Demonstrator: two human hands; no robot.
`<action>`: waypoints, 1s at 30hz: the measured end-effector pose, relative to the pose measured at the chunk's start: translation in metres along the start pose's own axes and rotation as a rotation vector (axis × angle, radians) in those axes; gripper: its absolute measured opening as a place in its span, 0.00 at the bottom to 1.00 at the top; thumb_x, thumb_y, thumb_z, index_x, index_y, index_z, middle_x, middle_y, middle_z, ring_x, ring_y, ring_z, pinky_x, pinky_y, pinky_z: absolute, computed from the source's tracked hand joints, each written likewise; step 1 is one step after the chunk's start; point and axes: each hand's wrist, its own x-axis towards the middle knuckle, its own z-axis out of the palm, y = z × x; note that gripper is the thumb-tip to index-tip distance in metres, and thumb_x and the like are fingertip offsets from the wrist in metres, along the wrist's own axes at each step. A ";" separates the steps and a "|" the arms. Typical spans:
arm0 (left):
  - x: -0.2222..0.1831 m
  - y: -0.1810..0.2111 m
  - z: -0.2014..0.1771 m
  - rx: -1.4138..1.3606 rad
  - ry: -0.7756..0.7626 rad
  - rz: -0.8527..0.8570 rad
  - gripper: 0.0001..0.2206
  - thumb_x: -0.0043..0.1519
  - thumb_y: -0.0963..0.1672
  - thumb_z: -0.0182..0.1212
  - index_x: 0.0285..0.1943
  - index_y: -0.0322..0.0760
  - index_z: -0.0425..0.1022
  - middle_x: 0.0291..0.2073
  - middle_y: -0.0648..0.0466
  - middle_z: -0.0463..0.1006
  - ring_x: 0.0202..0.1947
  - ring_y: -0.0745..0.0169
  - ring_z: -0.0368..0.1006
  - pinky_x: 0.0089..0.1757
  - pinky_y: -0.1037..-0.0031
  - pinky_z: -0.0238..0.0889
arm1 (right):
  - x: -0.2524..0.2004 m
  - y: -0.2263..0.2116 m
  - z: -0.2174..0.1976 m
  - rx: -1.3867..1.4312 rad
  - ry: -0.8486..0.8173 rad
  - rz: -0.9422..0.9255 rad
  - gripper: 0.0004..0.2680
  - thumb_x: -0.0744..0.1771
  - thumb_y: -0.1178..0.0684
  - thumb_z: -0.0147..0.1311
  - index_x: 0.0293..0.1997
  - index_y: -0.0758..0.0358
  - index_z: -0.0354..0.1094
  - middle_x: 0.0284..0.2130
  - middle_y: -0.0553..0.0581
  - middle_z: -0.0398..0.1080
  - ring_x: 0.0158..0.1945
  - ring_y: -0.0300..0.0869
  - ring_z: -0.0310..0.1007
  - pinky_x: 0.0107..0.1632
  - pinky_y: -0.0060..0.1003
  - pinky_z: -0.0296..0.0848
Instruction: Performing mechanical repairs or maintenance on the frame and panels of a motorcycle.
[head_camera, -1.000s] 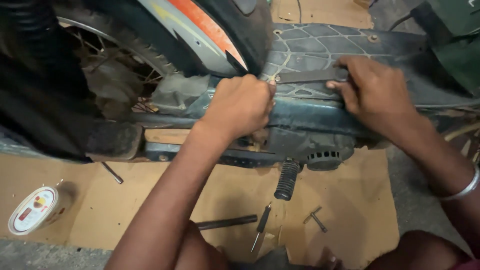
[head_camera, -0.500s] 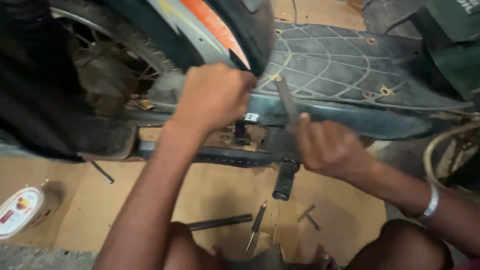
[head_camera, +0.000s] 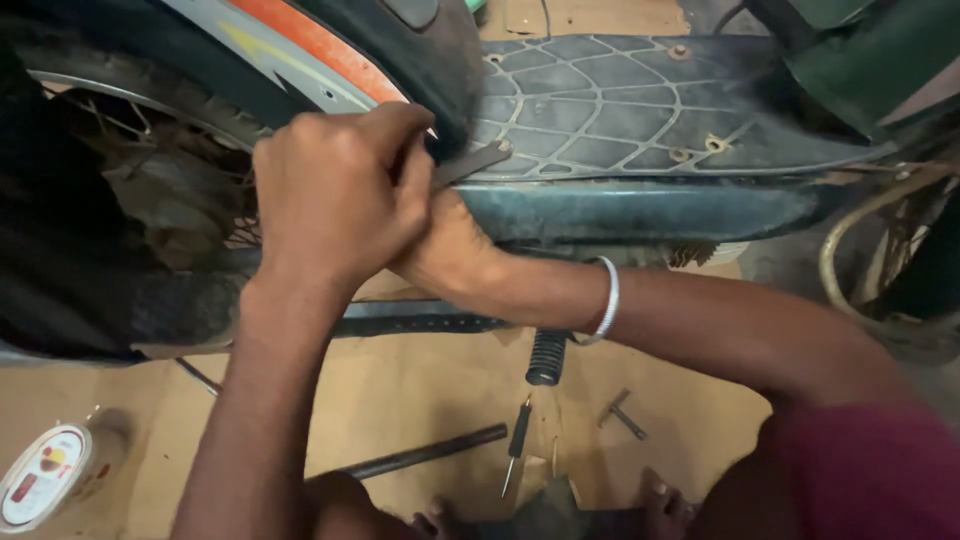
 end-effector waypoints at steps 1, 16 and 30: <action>0.000 0.000 -0.001 0.013 0.014 -0.010 0.07 0.61 0.44 0.67 0.46 0.44 0.85 0.28 0.48 0.81 0.28 0.45 0.78 0.31 0.58 0.68 | -0.003 -0.001 0.000 0.006 -0.113 0.006 0.04 0.59 0.56 0.56 0.31 0.56 0.76 0.30 0.57 0.75 0.29 0.49 0.71 0.23 0.42 0.66; -0.004 0.009 0.035 -0.072 -0.102 0.007 0.08 0.61 0.44 0.66 0.47 0.42 0.83 0.34 0.49 0.82 0.33 0.43 0.78 0.34 0.56 0.69 | -0.030 0.155 -0.154 0.965 -0.109 0.968 0.05 0.72 0.54 0.58 0.49 0.64 0.68 0.30 0.48 0.72 0.26 0.31 0.70 0.24 0.30 0.70; -0.015 -0.012 0.070 0.337 -0.133 0.313 0.08 0.60 0.46 0.62 0.46 0.48 0.82 0.26 0.57 0.76 0.26 0.57 0.77 0.26 0.65 0.65 | -0.044 0.222 -0.063 1.229 -0.283 1.080 0.05 0.71 0.54 0.58 0.44 0.63 0.71 0.23 0.51 0.70 0.20 0.31 0.66 0.19 0.26 0.59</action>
